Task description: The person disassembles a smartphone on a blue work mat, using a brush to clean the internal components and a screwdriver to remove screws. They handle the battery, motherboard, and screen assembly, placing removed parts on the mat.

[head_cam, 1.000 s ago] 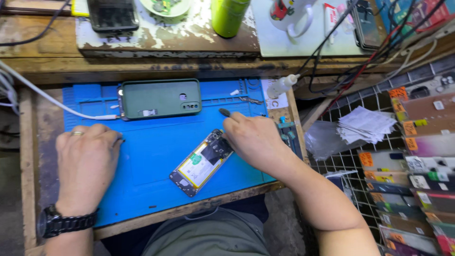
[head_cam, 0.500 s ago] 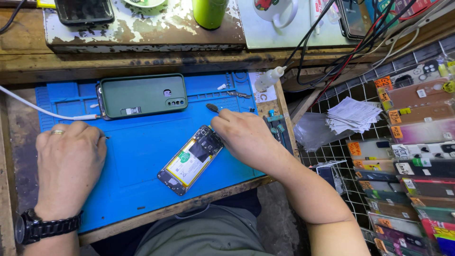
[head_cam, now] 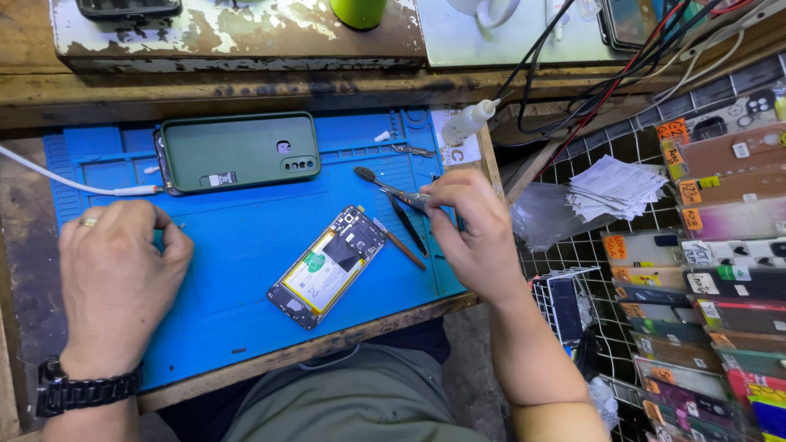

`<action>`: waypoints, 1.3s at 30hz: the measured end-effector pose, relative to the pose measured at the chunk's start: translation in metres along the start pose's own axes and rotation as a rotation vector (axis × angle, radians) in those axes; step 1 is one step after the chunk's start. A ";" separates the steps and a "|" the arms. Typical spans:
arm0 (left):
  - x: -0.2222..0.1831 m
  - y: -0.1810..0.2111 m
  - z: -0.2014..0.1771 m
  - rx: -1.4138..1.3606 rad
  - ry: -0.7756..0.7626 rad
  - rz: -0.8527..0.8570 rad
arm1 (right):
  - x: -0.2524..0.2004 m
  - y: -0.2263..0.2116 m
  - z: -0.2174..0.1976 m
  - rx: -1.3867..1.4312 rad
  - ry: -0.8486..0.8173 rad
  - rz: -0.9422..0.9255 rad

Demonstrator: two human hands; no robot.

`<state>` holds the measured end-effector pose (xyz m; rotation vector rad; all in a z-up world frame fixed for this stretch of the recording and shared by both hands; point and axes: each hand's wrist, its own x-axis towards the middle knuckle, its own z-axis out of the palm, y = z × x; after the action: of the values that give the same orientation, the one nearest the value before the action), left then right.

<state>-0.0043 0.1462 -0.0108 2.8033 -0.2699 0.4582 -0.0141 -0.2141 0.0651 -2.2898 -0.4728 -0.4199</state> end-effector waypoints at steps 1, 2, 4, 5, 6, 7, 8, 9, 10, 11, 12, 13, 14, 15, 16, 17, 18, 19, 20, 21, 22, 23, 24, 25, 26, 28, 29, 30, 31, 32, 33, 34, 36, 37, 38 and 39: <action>-0.001 0.003 0.002 -0.051 0.003 -0.014 | -0.002 0.002 0.002 0.037 0.022 -0.001; -0.001 0.004 0.002 -0.112 0.002 -0.027 | -0.005 0.004 0.004 0.075 0.044 0.003; -0.001 0.012 0.002 -0.243 0.002 -0.050 | -0.012 0.006 0.006 0.103 0.046 0.050; 0.000 0.018 0.002 -0.314 0.003 -0.060 | -0.015 0.006 0.008 0.116 0.048 0.073; 0.001 0.024 0.001 -0.353 -0.010 -0.068 | -0.017 0.007 0.009 0.122 0.052 0.064; 0.002 0.029 -0.001 -0.392 -0.023 -0.077 | -0.019 0.007 0.009 0.127 0.056 0.054; 0.003 0.035 -0.003 -0.432 -0.035 -0.086 | -0.020 0.008 0.010 0.133 0.058 0.044; 0.005 0.039 -0.005 -0.448 -0.042 -0.075 | -0.021 0.009 0.010 0.139 0.062 0.048; 0.007 0.042 -0.006 -0.465 -0.049 -0.065 | -0.022 0.009 0.010 0.146 0.064 0.052; 0.008 0.044 -0.008 -0.482 -0.056 -0.055 | -0.023 0.010 0.011 0.152 0.067 0.057; 0.008 0.046 -0.009 -0.492 -0.061 -0.051 | -0.024 0.011 0.010 0.147 0.067 0.062; 0.008 0.047 -0.010 -0.502 -0.065 -0.046 | -0.025 0.013 0.010 0.141 0.066 0.066; 0.008 0.048 -0.011 -0.511 -0.071 -0.042 | -0.026 0.014 0.010 0.138 0.065 0.072; 0.008 0.048 -0.012 -0.519 -0.082 -0.053 | -0.027 0.015 0.010 0.163 0.077 0.073; 0.007 0.048 -0.013 -0.526 -0.094 -0.065 | -0.028 0.017 0.011 0.189 0.086 0.074; 0.007 0.048 -0.013 -0.534 -0.106 -0.078 | -0.029 0.018 0.012 0.215 0.096 0.075; 0.007 0.049 -0.013 -0.533 -0.104 -0.068 | -0.030 0.018 0.013 0.231 0.109 0.073; 0.006 0.050 -0.013 -0.533 -0.103 -0.059 | -0.032 0.019 0.015 0.246 0.123 0.071; 0.006 0.051 -0.013 -0.532 -0.100 -0.048 | -0.033 0.019 0.016 0.260 0.138 0.068; 0.006 0.052 -0.013 -0.534 -0.101 -0.046 | -0.034 0.020 0.018 0.257 0.146 0.071; 0.005 0.053 -0.012 -0.536 -0.105 -0.044 | -0.036 0.021 0.019 0.252 0.155 0.078; 0.005 0.054 -0.012 -0.538 -0.109 -0.043 | -0.038 0.022 0.020 0.248 0.163 0.085; 0.004 0.056 -0.011 -0.544 -0.118 -0.045 | -0.040 0.022 0.022 0.288 0.165 0.102; 0.003 0.057 -0.010 -0.549 -0.126 -0.048 | -0.042 0.023 0.024 0.328 0.168 0.119; 0.003 0.058 -0.009 -0.554 -0.132 -0.050 | -0.043 0.024 0.025 0.368 0.172 0.134; 0.003 0.061 -0.008 -0.589 -0.136 -0.051 | -0.045 0.027 0.028 0.454 0.187 0.135; 0.003 0.061 -0.008 -0.606 -0.139 -0.052 | -0.047 0.028 0.029 0.498 0.194 0.136; 0.003 0.064 -0.008 -0.683 -0.178 -0.152 | -0.048 0.028 0.030 0.533 0.210 0.135; 0.002 0.068 -0.007 -0.758 -0.218 -0.252 | -0.049 0.028 0.031 0.568 0.227 0.134; 0.000 0.072 -0.006 -0.833 -0.260 -0.354 | -0.050 0.027 0.032 0.603 0.242 0.134; -0.001 0.076 -0.003 -0.884 -0.249 -0.365 | -0.051 0.026 0.032 0.638 0.246 0.148; -0.002 0.081 0.000 -0.935 -0.240 -0.376 | -0.053 0.025 0.032 0.672 0.250 0.164; -0.004 0.090 0.008 -1.029 -0.224 -0.358 | -0.055 0.022 0.034 0.721 0.261 0.166; -0.005 0.094 0.012 -1.071 -0.218 -0.328 | -0.055 0.020 0.036 0.734 0.267 0.152; -0.005 0.097 0.015 -1.114 -0.214 -0.298 | -0.055 0.018 0.038 0.747 0.274 0.139; -0.004 0.101 0.018 -1.146 -0.231 -0.301 | -0.055 0.017 0.039 0.745 0.273 0.143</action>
<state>-0.0264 0.0456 -0.0036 1.7089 -0.0922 -0.1028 -0.0487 -0.2085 0.0053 -1.5077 -0.2606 -0.3931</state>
